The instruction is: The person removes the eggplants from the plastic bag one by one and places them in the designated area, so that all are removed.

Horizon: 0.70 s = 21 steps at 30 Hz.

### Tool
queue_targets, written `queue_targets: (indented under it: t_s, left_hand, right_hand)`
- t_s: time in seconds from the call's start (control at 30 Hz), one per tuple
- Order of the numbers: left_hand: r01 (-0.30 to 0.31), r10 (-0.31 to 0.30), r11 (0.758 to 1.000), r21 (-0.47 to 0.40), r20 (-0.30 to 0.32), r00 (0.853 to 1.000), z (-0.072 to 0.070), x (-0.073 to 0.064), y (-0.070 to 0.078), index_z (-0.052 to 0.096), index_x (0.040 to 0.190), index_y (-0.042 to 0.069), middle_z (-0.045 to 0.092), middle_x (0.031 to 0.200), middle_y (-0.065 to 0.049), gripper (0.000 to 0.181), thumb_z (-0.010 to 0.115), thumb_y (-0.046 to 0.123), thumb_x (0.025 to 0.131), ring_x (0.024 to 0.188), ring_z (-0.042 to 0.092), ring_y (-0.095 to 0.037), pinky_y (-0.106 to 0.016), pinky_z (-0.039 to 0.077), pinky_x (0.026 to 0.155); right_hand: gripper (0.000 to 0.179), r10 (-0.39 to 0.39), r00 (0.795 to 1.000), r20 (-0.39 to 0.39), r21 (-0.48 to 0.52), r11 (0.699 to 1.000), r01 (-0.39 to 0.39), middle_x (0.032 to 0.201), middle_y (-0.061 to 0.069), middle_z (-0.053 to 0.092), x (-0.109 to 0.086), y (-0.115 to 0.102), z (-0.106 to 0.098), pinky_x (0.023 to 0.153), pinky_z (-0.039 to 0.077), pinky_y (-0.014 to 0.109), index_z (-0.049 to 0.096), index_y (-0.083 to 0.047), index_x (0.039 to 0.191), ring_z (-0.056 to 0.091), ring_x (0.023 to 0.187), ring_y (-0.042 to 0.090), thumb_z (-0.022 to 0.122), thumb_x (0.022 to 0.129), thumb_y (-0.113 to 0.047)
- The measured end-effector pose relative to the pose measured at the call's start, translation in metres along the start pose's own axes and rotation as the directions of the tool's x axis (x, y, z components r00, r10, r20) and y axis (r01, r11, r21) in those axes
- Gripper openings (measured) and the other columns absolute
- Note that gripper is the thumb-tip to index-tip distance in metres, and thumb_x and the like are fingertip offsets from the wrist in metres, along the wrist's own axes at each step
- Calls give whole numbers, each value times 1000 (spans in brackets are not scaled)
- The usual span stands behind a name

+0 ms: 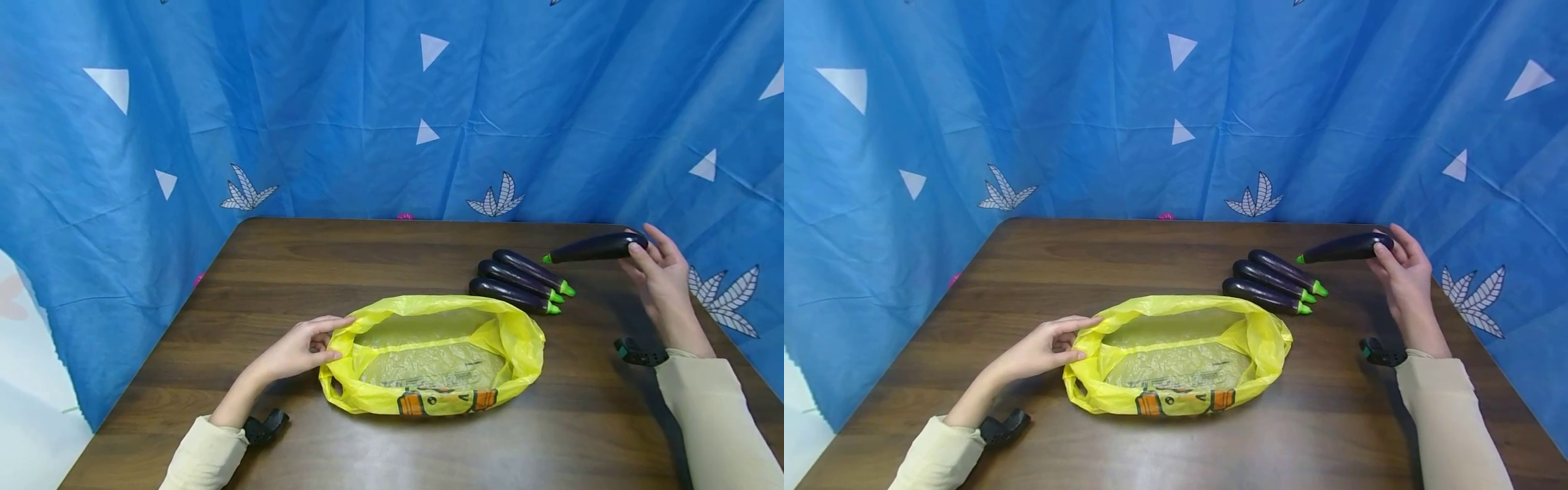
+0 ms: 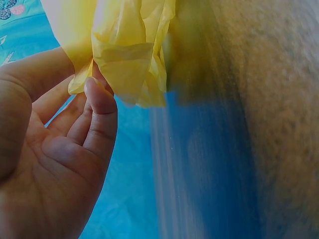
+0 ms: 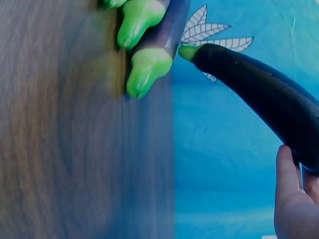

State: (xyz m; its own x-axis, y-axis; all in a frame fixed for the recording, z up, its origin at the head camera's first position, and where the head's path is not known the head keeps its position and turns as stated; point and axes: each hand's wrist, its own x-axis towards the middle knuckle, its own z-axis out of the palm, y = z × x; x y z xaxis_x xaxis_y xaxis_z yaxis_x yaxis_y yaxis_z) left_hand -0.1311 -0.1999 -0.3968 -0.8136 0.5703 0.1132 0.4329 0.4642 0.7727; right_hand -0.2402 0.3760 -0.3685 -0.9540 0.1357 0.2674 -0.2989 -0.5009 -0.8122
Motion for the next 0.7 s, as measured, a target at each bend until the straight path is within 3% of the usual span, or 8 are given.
queue_targets:
  t_s: [0.13, 0.4, 0.53, 0.7]
  left_hand:
    - [-2, 2, 1000, 4, 0, 1000, 0, 1, -1, 46, 138, 3, 51, 125, -11, 58, 69, 5, 85, 61, 46, -8, -24, 45, 57]
    - [-6, 6, 1000, 11, -3, 1000, 0, 0, -1, 46, 137, 3, 51, 124, -10, 57, 69, 6, 85, 61, 46, -8, -24, 45, 57]
    - [-4, 4, 1000, 17, -5, 1000, 0, 0, -1, 46, 137, 3, 51, 124, -10, 57, 69, 6, 85, 62, 46, -8, -24, 45, 57]
    - [2, -1, 1000, 19, -7, 1000, 1, 0, -1, 46, 137, 3, 51, 125, -10, 57, 69, 7, 85, 63, 47, -8, -24, 45, 57]
  right_hand:
    - [48, -7, 999, -49, 23, 1000, 8, 116, 7, 60, 3, 1, -7, 73, 51, 24, 45, -7, 134, 63, 96, 16, 54, 90, 8]
    - [57, -27, 981, -193, 51, 998, 37, 98, 8, 59, 17, -4, -9, 59, 45, 20, 41, -11, 136, 57, 74, 14, 62, 86, 3]
    - [61, -1, 979, -205, 60, 998, 14, 95, 7, 63, 27, -5, -6, 57, 43, 21, 39, -13, 139, 56, 72, 13, 65, 85, -2]
    - [60, 24, 987, -158, 28, 999, -20, 98, 4, 64, 38, 4, 0, 60, 44, 20, 40, -12, 141, 58, 76, 11, 65, 87, -6]
